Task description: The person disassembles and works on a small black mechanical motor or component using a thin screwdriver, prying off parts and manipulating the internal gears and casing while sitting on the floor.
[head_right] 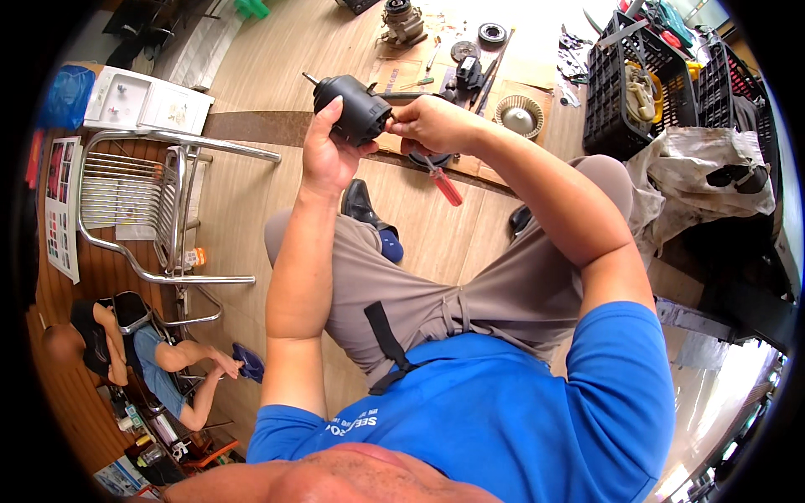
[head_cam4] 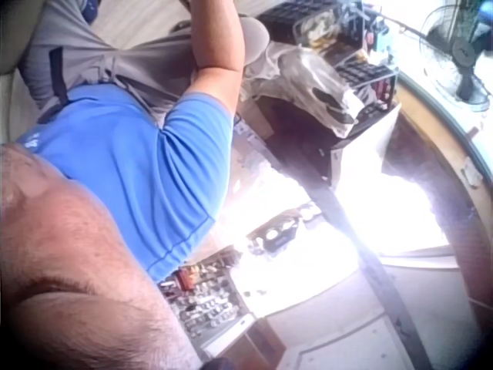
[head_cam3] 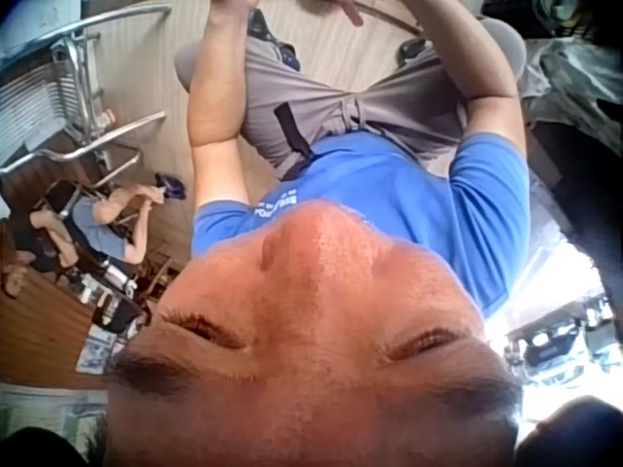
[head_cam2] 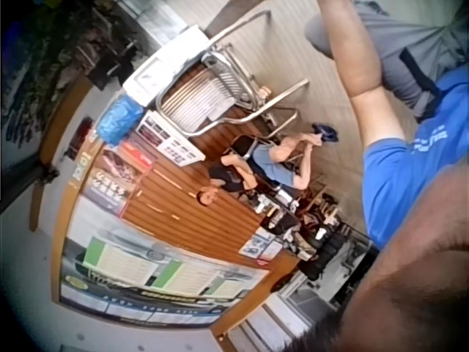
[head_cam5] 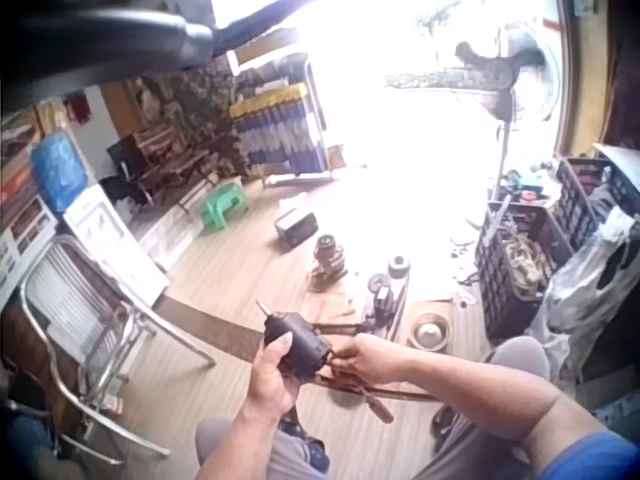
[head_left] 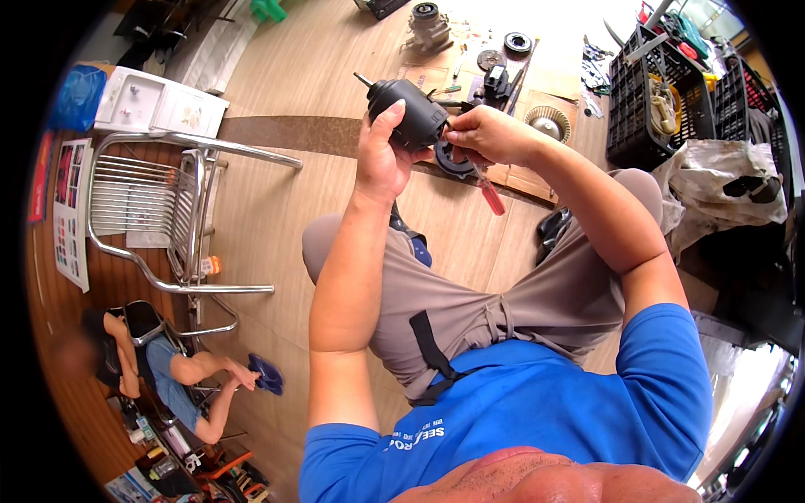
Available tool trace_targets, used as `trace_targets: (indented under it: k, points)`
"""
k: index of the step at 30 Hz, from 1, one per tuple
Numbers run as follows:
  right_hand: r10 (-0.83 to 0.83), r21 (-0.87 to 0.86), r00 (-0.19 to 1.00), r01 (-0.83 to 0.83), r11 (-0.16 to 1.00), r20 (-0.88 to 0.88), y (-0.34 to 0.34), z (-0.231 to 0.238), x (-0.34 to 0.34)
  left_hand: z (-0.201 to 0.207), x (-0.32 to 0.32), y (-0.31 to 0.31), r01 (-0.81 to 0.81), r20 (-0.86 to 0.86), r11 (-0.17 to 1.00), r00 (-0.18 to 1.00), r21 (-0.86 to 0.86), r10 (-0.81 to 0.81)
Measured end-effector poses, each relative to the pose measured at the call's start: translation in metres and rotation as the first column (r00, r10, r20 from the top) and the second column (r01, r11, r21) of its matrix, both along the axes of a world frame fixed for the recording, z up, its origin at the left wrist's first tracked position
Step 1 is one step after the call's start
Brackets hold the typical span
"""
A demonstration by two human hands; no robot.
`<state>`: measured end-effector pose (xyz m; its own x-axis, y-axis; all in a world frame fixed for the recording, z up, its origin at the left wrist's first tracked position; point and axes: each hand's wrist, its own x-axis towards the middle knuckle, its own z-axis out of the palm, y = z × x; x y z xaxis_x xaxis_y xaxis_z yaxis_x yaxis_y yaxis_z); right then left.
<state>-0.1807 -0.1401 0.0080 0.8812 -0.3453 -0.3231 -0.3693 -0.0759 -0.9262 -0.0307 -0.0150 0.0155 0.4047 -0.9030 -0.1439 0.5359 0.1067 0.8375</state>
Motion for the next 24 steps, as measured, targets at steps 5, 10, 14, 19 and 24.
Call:
trace_targets:
  k: [5,10,14,19,24]
  points:
    - [-0.022,-0.044,0.999,0.024,0.999,0.045,-0.002,0.001,0.0,0.0,0.008,0.001,0.053,-0.193,0.998,0.98,-0.023,-0.056]
    - [-0.03,-0.13,0.996,0.041,0.991,0.084,0.002,0.008,-0.001,-0.002,0.012,0.001,0.008,-0.241,1.0,0.971,-0.008,-0.009]
    - [-0.046,-0.149,0.995,0.058,0.987,0.085,0.002,0.009,0.001,-0.004,0.012,0.002,-0.003,-0.216,1.0,0.976,-0.018,-0.001]
    - [-0.015,-0.182,0.995,0.032,0.983,0.096,-0.002,0.005,0.0,-0.004,0.012,0.001,0.004,-0.203,1.0,0.979,-0.02,-0.008]
    - [0.006,-0.193,0.997,0.01,0.981,0.08,-0.004,0.004,-0.002,-0.003,0.008,0.001,0.003,-0.136,1.0,0.991,-0.01,-0.004]
